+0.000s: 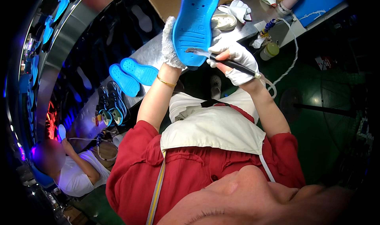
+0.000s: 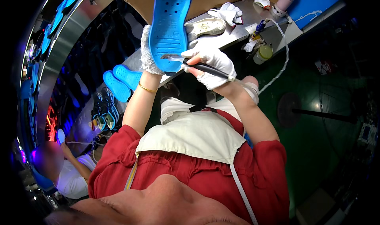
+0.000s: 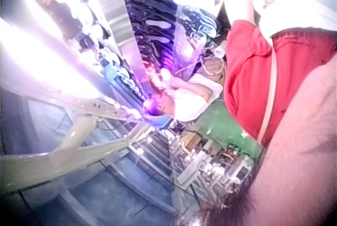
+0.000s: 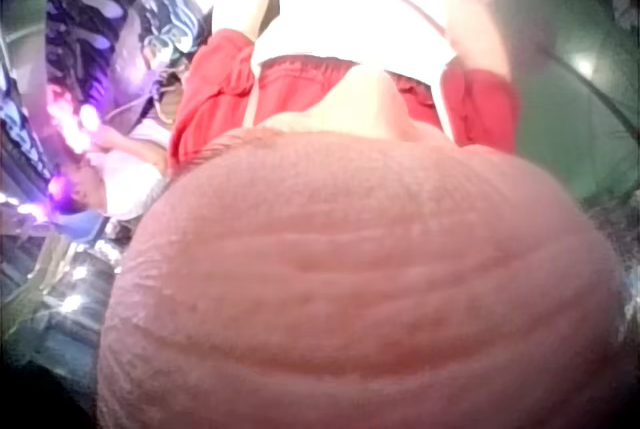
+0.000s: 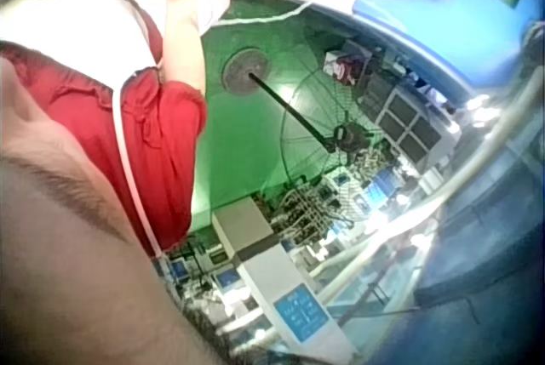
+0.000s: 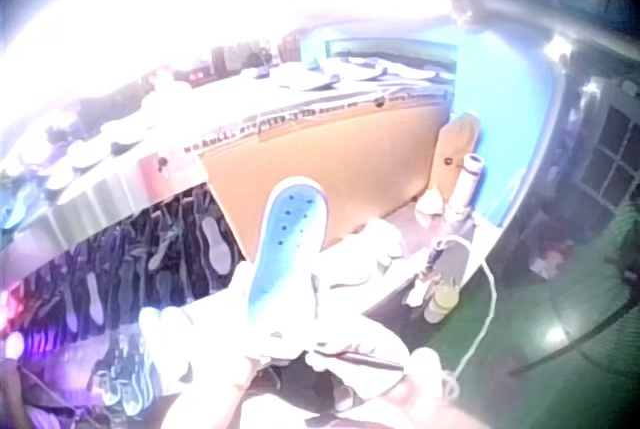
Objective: The person applies adhesive to the edges and surfaces of blue insoles using a brush attached to a dispenser, then places the insoles on a conveyor belt.
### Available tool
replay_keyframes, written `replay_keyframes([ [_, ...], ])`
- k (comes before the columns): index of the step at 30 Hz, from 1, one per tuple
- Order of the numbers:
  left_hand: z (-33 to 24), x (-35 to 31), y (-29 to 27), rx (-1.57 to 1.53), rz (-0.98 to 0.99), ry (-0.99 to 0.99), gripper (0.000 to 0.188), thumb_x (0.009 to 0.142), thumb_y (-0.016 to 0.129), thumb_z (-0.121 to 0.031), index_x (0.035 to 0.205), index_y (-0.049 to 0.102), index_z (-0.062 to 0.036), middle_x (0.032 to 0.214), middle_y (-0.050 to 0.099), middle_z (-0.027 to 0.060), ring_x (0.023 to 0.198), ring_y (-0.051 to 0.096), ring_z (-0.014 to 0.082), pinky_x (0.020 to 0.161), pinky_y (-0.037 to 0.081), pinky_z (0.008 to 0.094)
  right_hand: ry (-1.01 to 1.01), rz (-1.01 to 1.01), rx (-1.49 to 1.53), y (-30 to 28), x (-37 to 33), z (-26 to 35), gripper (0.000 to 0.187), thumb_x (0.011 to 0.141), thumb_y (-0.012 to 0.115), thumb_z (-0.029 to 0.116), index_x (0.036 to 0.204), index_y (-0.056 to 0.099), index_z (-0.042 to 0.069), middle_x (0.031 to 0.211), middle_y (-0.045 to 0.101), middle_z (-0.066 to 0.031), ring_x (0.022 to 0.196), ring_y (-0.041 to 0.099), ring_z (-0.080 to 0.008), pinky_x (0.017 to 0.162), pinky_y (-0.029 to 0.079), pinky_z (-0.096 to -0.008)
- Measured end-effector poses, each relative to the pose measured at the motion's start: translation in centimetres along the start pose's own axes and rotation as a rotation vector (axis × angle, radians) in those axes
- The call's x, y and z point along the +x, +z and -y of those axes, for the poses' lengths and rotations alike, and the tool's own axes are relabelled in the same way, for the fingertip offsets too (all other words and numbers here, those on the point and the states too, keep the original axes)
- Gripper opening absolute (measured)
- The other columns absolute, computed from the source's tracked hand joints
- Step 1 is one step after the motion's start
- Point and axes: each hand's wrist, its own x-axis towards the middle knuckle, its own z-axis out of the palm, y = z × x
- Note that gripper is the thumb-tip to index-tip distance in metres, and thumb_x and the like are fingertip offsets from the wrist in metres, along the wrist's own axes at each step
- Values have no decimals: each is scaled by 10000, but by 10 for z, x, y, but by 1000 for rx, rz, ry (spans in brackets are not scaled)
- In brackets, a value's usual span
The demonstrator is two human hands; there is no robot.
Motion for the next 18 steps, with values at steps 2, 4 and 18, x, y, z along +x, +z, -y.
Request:
replay_keyframes([
  [2,-2,3,2,24,-38,-11,809,861,475,-593,1400,339,-7,1337,453,267,1182,513,404,1023,400,530,-160,87,-287,-1,5,0,197,721,667,-124,850,629,19,919,639,-128,773,633,-171,694,508,-255],
  [4,-11,7,-11,76,-98,-43,800,870,449,-598,1402,337,-11,1322,468,264,1144,544,404,973,449,528,-151,185,-368,-3,3,0,254,641,690,-159,824,636,10,940,630,-133,798,625,-196,693,501,-261],
  [18,-5,23,-7,312,-326,-191,503,927,517,-414,1216,552,-4,1054,642,198,848,673,275,697,588,372,68,240,-80,-23,10,1,147,713,655,-77,810,625,29,890,646,-75,810,618,-171,753,503,-284],
])
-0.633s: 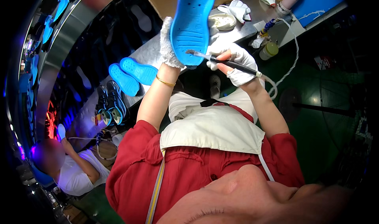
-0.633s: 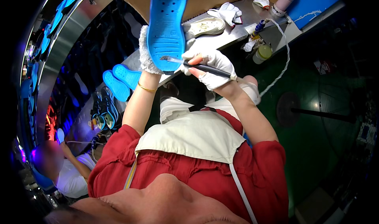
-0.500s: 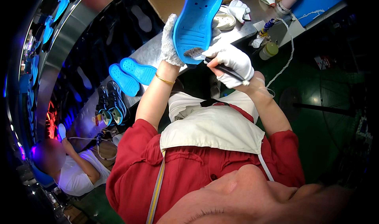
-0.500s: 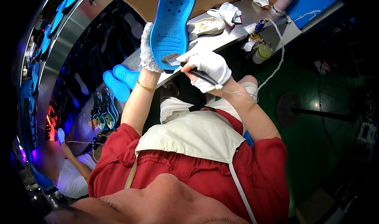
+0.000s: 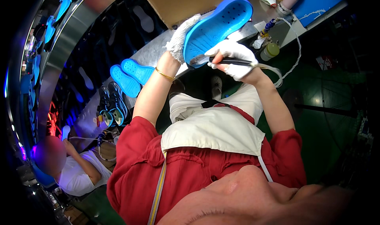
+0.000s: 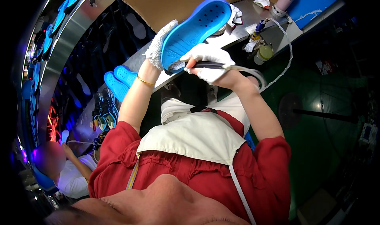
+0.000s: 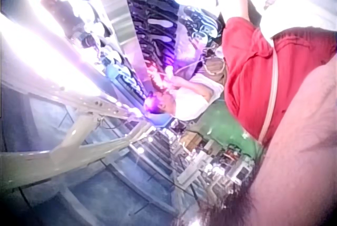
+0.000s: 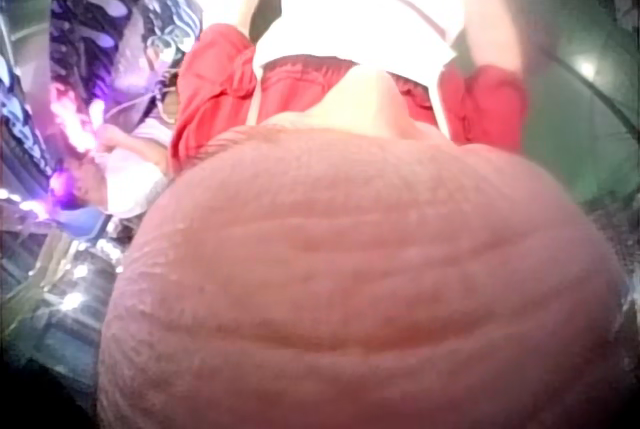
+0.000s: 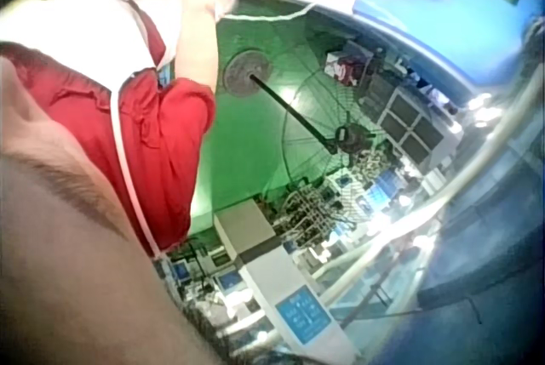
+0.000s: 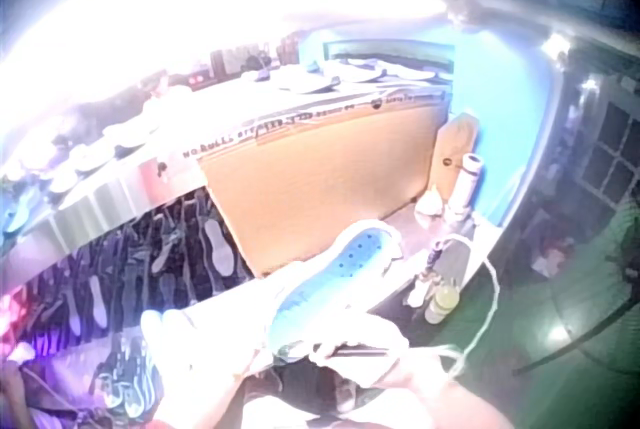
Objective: The person applies adhesive to the edges and surfaces of blue insoles using a brush attached to a dispenser, then places the insoles on a conveyor belt.
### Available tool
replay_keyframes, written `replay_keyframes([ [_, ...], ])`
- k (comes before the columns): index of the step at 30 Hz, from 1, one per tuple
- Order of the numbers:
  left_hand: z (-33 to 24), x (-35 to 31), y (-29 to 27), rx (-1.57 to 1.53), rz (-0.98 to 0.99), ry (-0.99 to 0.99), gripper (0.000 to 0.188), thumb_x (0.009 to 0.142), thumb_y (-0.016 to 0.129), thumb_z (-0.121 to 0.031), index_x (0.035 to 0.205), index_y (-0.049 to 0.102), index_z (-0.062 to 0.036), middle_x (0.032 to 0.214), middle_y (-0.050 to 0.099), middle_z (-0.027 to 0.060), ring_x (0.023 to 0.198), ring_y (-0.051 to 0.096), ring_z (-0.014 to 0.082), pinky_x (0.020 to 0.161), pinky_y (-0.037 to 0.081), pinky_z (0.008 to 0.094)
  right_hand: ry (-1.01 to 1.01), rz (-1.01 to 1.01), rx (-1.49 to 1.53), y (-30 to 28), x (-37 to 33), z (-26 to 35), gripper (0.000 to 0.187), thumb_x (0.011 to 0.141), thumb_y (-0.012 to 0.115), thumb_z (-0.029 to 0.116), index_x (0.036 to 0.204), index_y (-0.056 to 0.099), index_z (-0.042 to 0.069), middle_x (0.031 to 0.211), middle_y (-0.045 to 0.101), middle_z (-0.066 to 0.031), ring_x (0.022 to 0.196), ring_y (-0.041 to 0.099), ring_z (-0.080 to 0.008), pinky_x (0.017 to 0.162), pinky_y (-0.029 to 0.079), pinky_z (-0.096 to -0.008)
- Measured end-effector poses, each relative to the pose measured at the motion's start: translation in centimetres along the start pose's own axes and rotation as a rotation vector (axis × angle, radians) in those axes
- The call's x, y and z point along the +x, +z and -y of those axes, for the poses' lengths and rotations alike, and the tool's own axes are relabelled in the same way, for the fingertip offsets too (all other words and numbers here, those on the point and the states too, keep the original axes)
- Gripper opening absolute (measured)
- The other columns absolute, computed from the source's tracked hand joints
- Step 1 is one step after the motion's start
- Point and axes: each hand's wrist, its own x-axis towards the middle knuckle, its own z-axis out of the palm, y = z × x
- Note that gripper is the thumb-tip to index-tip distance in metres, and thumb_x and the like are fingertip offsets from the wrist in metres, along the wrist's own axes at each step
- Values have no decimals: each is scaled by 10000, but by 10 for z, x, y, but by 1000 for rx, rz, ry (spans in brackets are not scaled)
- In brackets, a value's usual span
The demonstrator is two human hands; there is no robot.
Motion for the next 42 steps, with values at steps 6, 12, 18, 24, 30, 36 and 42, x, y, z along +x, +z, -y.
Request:
replay_keyframes([
  [6,10,17,-20,328,84,-2,425,929,573,-278,1244,530,5,1127,628,141,947,646,192,795,554,287,223,197,-121,-18,4,3,130,699,670,-69,748,610,35,871,653,-79,843,639,-180,752,516,-282],
  [12,13,25,-35,393,156,-1,429,952,539,-228,1310,470,-2,1200,593,145,1001,625,184,843,540,292,98,180,-140,-30,2,-6,121,703,662,-75,754,615,24,839,647,-71,799,631,-166,728,516,-280],
  [18,17,5,-18,243,115,113,478,948,508,-339,1276,481,7,1135,605,176,883,658,273,761,572,370,223,-103,212,-22,-10,7,68,805,658,-28,849,619,8,836,645,-59,725,611,-103,703,505,-234],
  [24,38,-6,-16,-125,146,225,753,919,317,-588,1393,357,-4,1309,490,250,1151,533,399,1030,387,532,63,-192,-45,39,-26,-4,114,799,665,-38,893,613,0,804,637,-80,694,636,-118,638,519,-246],
  [30,50,-24,11,-347,107,316,489,967,372,-387,1238,482,5,1137,598,173,999,607,281,870,520,391,53,-431,90,26,-12,-10,181,830,666,-8,1001,610,3,797,642,-58,713,635,-108,672,527,-242],
  [36,62,-19,-9,-272,170,342,573,939,406,-462,1228,490,26,1086,613,206,934,633,299,847,535,396,-281,-268,-413,48,-2,6,163,739,712,14,875,628,46,789,611,-114,718,629,-245,657,504,-312],
  [42,58,-37,3,-244,82,314,486,927,451,-405,1214,517,-19,1073,628,140,922,637,247,847,534,374,-165,-508,-365,15,5,-6,139,788,690,-10,906,620,12,788,626,-90,671,641,-160,625,522,-264],
])
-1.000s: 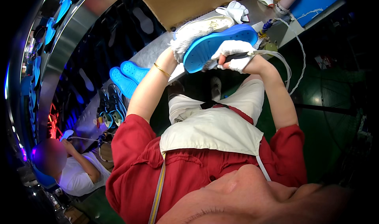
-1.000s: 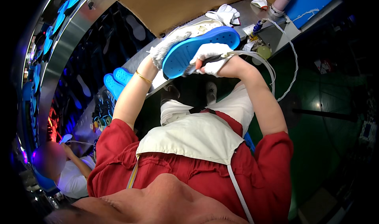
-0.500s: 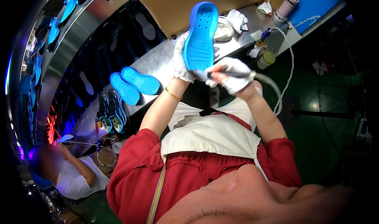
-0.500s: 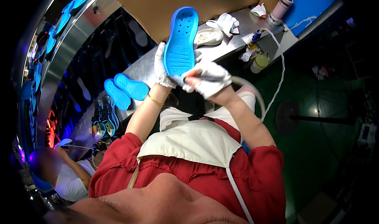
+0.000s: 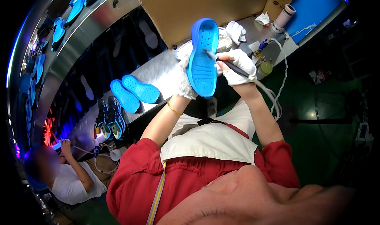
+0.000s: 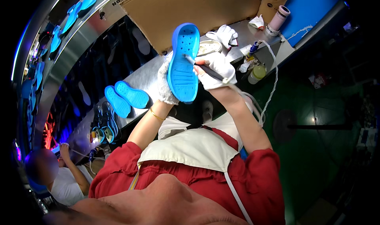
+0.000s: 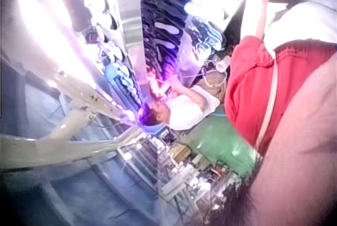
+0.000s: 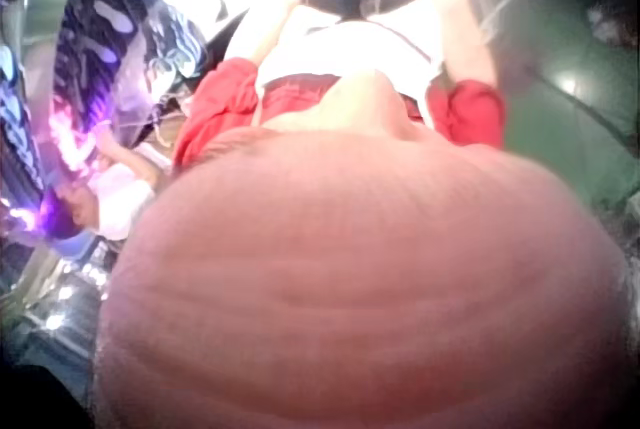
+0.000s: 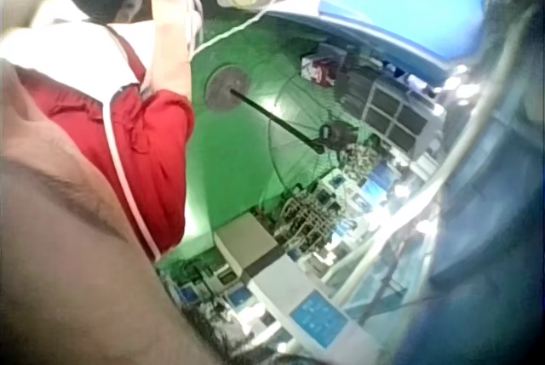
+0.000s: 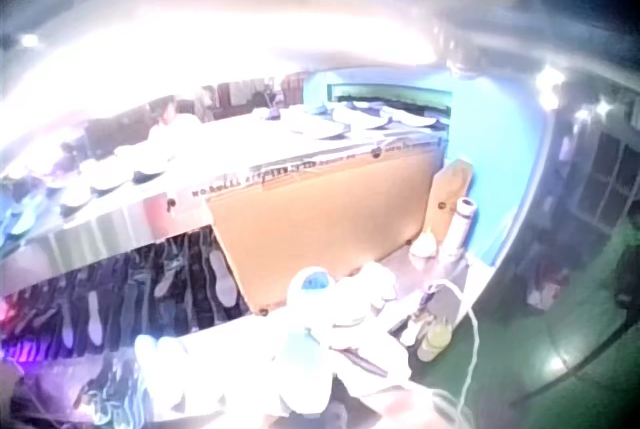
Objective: The person applies adhesive to the edges and surfaces of blue insoles using a brush attached to a dispenser, then places the insoles on a conveyor belt.
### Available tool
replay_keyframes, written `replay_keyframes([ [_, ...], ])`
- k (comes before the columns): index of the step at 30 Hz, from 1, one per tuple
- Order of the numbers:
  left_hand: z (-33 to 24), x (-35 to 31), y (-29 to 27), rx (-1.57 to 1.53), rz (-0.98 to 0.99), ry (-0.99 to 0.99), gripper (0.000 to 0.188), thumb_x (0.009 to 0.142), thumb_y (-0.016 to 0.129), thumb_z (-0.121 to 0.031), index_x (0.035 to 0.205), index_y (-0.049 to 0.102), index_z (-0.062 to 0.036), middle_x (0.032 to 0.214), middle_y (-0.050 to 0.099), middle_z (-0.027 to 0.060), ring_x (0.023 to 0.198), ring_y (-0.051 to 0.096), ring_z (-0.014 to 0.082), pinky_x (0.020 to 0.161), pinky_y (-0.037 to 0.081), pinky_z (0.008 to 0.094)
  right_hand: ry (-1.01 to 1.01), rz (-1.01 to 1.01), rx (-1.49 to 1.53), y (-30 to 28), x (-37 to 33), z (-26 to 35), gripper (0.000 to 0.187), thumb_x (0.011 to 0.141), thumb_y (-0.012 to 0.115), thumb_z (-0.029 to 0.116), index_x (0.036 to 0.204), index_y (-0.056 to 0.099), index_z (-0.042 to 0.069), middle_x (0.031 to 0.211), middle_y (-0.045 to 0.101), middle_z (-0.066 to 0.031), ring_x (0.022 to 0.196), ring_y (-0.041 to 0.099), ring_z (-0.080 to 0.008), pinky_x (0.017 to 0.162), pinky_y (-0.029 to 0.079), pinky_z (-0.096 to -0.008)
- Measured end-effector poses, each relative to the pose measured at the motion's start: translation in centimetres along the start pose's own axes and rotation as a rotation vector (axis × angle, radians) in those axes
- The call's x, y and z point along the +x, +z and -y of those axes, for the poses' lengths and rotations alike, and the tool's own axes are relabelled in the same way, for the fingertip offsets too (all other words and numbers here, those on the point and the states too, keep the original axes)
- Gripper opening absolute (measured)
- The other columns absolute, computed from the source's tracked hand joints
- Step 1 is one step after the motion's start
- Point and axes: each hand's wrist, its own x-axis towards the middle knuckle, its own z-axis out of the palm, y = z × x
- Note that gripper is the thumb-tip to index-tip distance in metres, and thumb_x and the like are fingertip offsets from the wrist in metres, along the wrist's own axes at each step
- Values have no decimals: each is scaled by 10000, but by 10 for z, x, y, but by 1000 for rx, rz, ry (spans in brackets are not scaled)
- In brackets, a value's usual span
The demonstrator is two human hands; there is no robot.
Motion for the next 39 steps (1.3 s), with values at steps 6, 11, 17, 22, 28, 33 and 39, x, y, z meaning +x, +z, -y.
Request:
replay_keyframes([
  [6,2,-5,-16,-76,76,-95,572,937,442,-436,1319,421,-11,1184,569,184,1036,600,324,926,488,501,-148,193,-67,0,22,13,151,755,714,-2,885,647,35,835,651,-87,766,631,-192,697,506,-301],
  [11,0,-20,9,-221,133,-278,685,919,387,-488,1355,374,40,1190,564,222,1027,592,420,980,426,568,160,47,143,-24,59,-32,123,771,719,-20,886,695,17,832,669,-54,768,617,-112,716,505,-248],
  [17,-8,-8,-15,-283,268,-191,655,933,412,-481,1335,390,35,1205,550,243,1013,590,428,909,480,544,-360,108,-233,11,10,-1,224,674,742,-14,873,664,50,857,669,-131,807,648,-273,753,516,-332],
  [22,-24,-14,-7,8,-26,-50,599,942,399,-467,1287,443,20,1153,577,242,920,629,389,799,546,484,215,369,260,-7,-11,32,168,747,732,-18,881,643,30,835,658,-81,771,637,-181,712,513,-281],
  [28,-27,-19,4,-41,51,-108,567,939,439,-437,1301,442,-1,1164,576,214,932,629,401,841,529,538,-342,222,-199,-14,39,15,189,743,676,-95,878,627,28,863,630,-107,773,631,-211,703,493,-277],
  [33,-33,-16,-15,120,-39,-23,508,937,466,-406,1289,464,-41,1096,615,171,900,647,296,791,559,432,-410,636,-108,-13,25,26,168,702,676,-57,836,618,28,866,646,-135,701,618,-219,619,495,-277],
  [39,-40,-13,-10,307,-77,88,548,935,474,-427,1306,440,-26,1098,609,153,903,642,265,802,563,401,-462,497,-154,-6,27,34,177,696,668,-28,863,625,15,881,659,-145,764,643,-293,666,520,-346],
])
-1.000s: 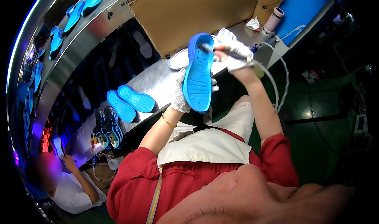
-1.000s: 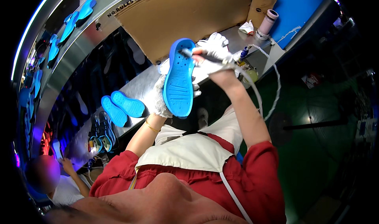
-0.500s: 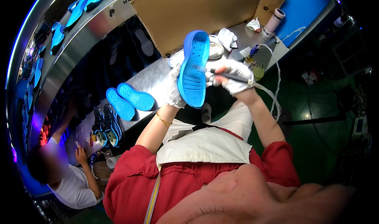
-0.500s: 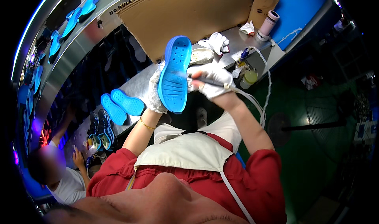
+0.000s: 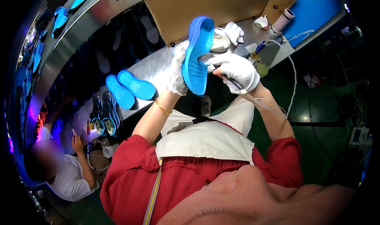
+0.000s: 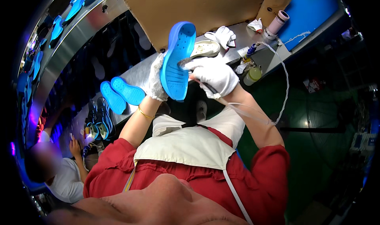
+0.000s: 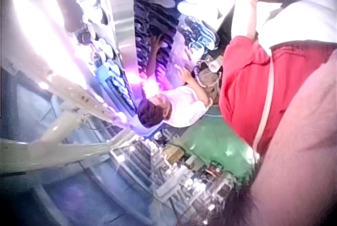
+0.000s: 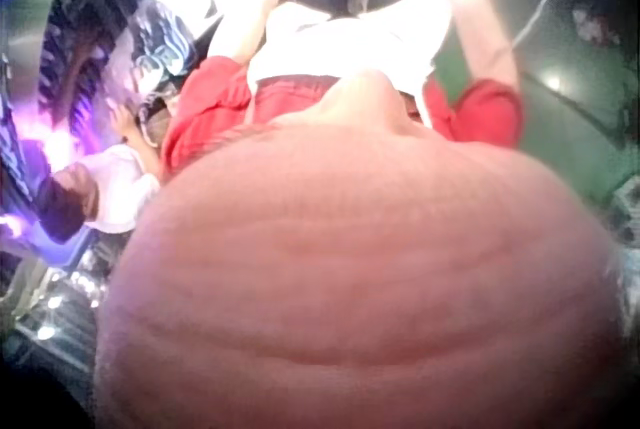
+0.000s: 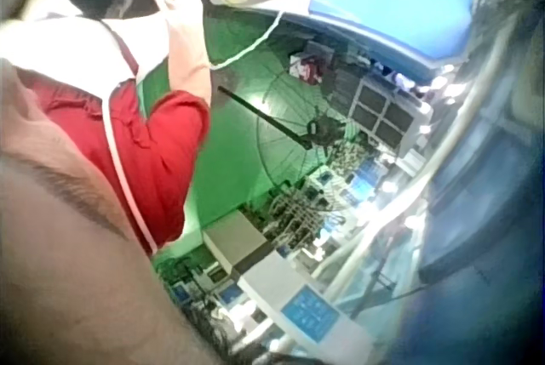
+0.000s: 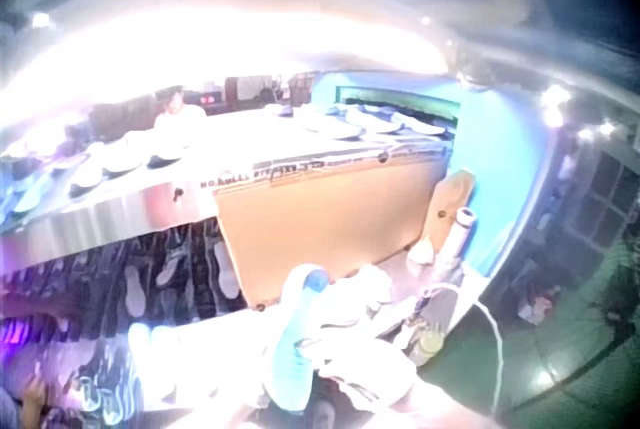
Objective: The person applies adhesive to the edges and surfaces of blue insoles using a brush attached to a dispenser, then places the insoles on a conveyor belt.
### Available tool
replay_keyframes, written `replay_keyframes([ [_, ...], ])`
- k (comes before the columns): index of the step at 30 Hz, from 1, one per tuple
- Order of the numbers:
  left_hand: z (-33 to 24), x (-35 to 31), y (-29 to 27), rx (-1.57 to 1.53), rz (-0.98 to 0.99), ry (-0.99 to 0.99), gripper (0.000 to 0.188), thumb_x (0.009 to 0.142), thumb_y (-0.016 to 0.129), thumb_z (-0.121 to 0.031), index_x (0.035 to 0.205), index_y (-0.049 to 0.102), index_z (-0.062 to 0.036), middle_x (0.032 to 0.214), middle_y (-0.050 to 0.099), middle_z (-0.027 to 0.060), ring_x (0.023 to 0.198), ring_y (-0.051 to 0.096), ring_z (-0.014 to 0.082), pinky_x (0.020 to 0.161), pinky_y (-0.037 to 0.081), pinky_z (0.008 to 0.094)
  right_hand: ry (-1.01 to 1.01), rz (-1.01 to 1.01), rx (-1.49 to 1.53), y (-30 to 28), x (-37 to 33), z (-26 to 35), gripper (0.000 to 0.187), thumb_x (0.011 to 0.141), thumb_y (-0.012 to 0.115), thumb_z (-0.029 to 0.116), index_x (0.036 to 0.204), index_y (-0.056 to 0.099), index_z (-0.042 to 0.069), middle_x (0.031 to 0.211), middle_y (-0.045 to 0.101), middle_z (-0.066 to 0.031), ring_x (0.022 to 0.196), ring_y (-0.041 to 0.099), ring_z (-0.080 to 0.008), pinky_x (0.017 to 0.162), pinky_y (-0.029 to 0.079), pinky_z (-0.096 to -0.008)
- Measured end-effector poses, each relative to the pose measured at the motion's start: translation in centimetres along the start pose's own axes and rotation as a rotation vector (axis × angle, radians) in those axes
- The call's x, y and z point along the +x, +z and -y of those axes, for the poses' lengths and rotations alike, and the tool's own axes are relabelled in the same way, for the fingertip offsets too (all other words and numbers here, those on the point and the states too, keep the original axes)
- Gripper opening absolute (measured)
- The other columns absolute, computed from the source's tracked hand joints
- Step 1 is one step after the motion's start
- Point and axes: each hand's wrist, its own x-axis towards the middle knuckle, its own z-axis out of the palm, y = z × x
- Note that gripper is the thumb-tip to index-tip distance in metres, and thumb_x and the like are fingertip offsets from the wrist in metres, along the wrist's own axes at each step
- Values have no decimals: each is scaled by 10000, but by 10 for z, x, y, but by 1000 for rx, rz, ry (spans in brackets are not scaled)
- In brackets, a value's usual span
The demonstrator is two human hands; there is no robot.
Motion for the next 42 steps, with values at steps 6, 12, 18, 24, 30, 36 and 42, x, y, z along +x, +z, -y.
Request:
replay_keyframes([
  [6,-35,12,3,-210,43,41,452,958,471,-333,1305,440,-45,1062,611,150,838,662,288,734,594,407,65,157,45,-6,-11,21,186,660,720,-44,799,635,47,841,663,-137,696,639,-264,620,513,-316],
  [12,-131,55,51,-106,441,109,726,910,351,-554,1361,372,15,1241,537,200,1006,613,358,916,490,520,370,-405,222,-27,-14,15,204,727,702,-105,863,614,20,874,619,-106,764,626,-185,691,513,-278],
  [18,-254,146,74,18,254,372,643,936,291,-494,1340,401,-5,1238,536,210,1084,558,386,981,428,515,480,-386,505,-4,-15,-10,178,788,646,-103,920,599,7,1000,627,-122,815,631,-145,766,506,-253],
  [24,-261,166,42,985,16,504,585,920,372,-480,1322,446,-61,1264,533,182,1122,537,363,999,411,468,629,-410,695,-3,-35,-18,204,803,595,-115,948,545,20,1116,606,-180,829,643,-169,785,517,-277],
  [30,-339,115,-28,2283,-234,802,531,903,453,-466,1304,492,-118,1289,529,153,1160,516,341,1016,394,420,706,-448,926,9,-42,-23,243,811,569,-128,988,510,28,1119,585,-159,843,606,-179,779,492,-283],
  [36,-399,121,-88,2333,-540,334,438,907,494,-416,1259,549,-160,1266,557,143,1165,516,340,1004,397,392,782,-401,949,28,-39,-24,222,802,610,-91,967,525,31,980,616,-123,774,614,-164,738,493,-266],
  [42,-385,89,-64,2499,-927,444,381,885,569,-387,1128,635,-101,1175,613,129,1100,563,317,957,438,363,854,-303,819,34,-41,-15,187,833,628,-37,971,533,44,861,614,-55,765,597,-114,732,480,-245],
])
